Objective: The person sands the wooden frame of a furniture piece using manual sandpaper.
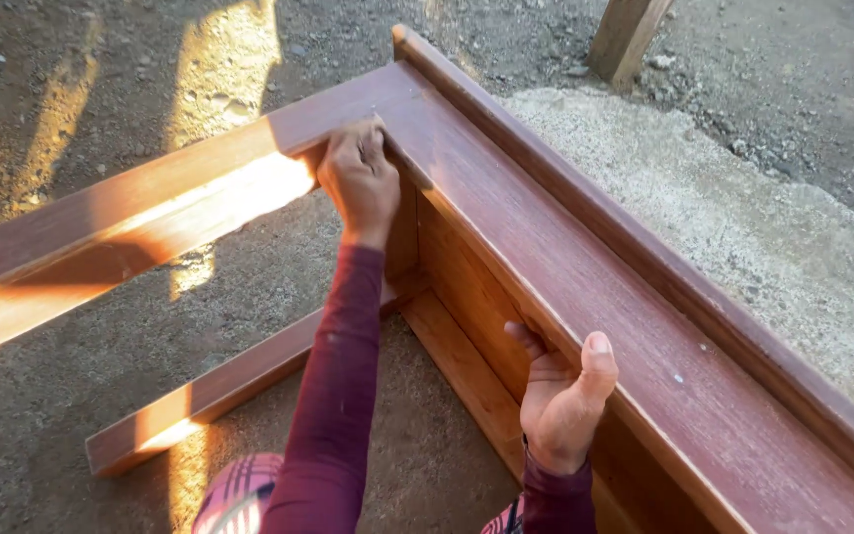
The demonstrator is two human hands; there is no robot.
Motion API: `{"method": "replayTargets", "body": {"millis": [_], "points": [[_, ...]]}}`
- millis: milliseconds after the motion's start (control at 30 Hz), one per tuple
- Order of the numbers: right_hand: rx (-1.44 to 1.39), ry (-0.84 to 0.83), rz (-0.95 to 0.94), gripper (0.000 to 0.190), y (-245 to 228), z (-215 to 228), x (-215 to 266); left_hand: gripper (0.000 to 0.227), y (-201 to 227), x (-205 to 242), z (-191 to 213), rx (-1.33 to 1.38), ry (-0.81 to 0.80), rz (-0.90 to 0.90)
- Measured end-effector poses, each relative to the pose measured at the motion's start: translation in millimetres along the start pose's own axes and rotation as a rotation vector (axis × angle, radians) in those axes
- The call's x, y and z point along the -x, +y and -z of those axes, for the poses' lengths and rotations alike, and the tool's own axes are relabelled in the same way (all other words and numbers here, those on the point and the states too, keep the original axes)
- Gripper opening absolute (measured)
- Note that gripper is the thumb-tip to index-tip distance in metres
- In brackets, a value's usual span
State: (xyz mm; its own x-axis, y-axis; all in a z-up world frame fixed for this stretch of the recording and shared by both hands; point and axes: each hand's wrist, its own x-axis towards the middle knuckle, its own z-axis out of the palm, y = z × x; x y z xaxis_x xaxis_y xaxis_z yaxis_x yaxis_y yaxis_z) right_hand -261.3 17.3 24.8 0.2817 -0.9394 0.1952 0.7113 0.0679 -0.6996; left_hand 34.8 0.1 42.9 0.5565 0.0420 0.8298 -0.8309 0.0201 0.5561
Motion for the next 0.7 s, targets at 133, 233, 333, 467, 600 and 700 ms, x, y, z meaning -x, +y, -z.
{"method": "replayTargets", "body": {"millis": [133, 233, 333, 467, 600, 700], "points": [[0.016, -0.011, -0.019, 0.054, 4.8, 12.0, 0.3, 0.009, -0.4, 1.4, 1.2, -0.083, -0.051, 0.081], [0.034, -0.030, 0.005, 0.053, 7.0, 13.4, -3.3, 0.012, 41.5, 27.6, 20.5, 0.001, -0.035, -0.056], [0.075, -0.016, 0.029, 0.055, 3.2, 4.5, -0.3, 0.016, 36.0, 36.8, 18.4, 0.047, -0.014, -0.114], [0.093, 0.011, 0.029, 0.060, 6.5, -1.4, -2.3, 0.011, -10.4, -1.7, 5.7, 0.002, -0.018, 0.017], [0.058, 0.009, 0.051, 0.062, 7.1, -8.1, 3.8, 0.013, 12.4, 11.2, 24.4, 0.057, -0.057, 0.039], [0.051, 0.023, 0.091, 0.064, 7.4, -15.3, -0.2, 0.022, 45.9, 21.0, 38.1, 0.035, -0.135, -0.195]]}}
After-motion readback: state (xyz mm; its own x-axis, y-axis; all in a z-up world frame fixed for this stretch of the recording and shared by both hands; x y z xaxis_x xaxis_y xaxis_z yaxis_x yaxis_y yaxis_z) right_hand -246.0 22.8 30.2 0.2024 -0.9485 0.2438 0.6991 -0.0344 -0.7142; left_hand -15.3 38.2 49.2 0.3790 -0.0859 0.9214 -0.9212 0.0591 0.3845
